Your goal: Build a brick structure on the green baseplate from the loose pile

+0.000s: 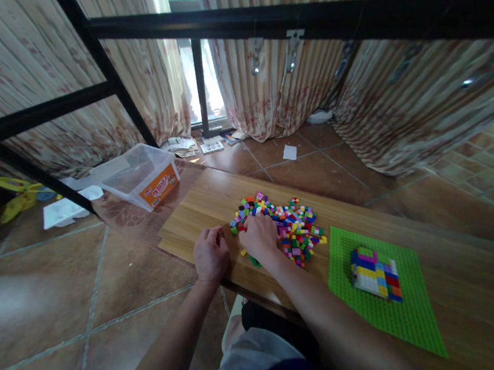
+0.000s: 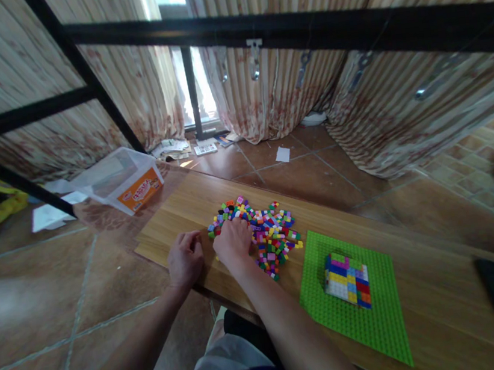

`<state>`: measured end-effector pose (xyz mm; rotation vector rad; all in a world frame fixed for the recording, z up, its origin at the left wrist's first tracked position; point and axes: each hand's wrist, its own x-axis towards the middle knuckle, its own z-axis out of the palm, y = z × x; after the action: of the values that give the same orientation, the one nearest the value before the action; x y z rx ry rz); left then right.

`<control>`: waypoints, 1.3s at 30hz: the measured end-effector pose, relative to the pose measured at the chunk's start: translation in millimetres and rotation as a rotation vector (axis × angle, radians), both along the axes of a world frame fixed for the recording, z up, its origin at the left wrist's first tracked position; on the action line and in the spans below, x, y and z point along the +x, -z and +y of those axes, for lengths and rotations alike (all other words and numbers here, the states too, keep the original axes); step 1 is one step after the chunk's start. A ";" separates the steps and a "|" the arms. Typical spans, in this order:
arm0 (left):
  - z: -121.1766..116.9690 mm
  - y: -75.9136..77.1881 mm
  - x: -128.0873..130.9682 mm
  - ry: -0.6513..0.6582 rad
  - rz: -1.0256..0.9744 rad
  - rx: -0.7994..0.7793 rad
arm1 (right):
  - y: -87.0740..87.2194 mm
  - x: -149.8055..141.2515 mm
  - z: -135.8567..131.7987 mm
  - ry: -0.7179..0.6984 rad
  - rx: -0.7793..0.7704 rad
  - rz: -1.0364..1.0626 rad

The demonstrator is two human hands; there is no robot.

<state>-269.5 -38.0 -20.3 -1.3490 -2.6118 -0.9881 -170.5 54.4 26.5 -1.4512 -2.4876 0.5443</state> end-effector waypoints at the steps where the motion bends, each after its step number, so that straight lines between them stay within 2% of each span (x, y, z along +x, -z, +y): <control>1: -0.2 0.1 -0.2 0.002 0.000 -0.001 | 1.7 4.1 1.8 0.005 -0.020 0.056; 4: -0.6 0.2 -0.8 0.000 0.005 0.000 | 6.5 19.4 7.7 0.032 -0.170 0.348; 8: -0.4 -0.4 -1.0 0.006 0.007 0.011 | 7.0 43.7 11.0 0.120 -0.614 0.873; 10: 0.1 -0.5 -0.8 0.002 0.013 0.017 | 3.9 55.4 9.1 0.177 -0.796 1.073; 15: 1.7 1.3 -1.7 -0.014 0.023 0.034 | -8.1 79.0 -1.2 0.285 -1.081 1.348; 19: 1.6 -3.0 -5.0 -0.021 -0.067 0.056 | -16.3 97.4 -11.3 0.227 -1.253 1.523; 21: 0.2 -13.1 -1.4 -0.011 -0.220 0.105 | -19.0 107.3 -16.8 0.200 -1.271 1.577; 23: -2.5 -29.7 11.6 0.040 -0.455 0.182 | -20.5 116.8 -22.5 0.182 -1.258 1.609; 26: -7.6 -61.0 48.8 0.251 -0.900 0.251 | -20.8 128.8 -31.1 0.139 -1.206 1.600; 28: -10.4 -79.1 77.5 0.380 -1.202 0.214 | -20.2 135.6 -37.1 0.112 -1.162 1.558; 30: -12.2 -90.4 100.6 0.426 -1.373 0.147 | -19.7 142.2 -43.4 0.090 -1.110 1.507; 32: -13.1 -93.8 114.7 0.424 -1.426 0.124 | -19.4 148.8 -50.2 0.084 -1.024 1.459; 34: -14.3 -91.1 121.7 0.407 -1.390 0.118 | -18.7 154.9 -57.9 0.098 -0.900 1.402; 39: -21.4 -78.7 136.7 0.436 -1.280 0.027 | -10.7 165.5 -78.6 0.266 -0.682 1.253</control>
<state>-132.8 -59.4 58.4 -1.6329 -2.9421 -2.6560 -4.9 -24.2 37.2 -0.9924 -1.1315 1.6725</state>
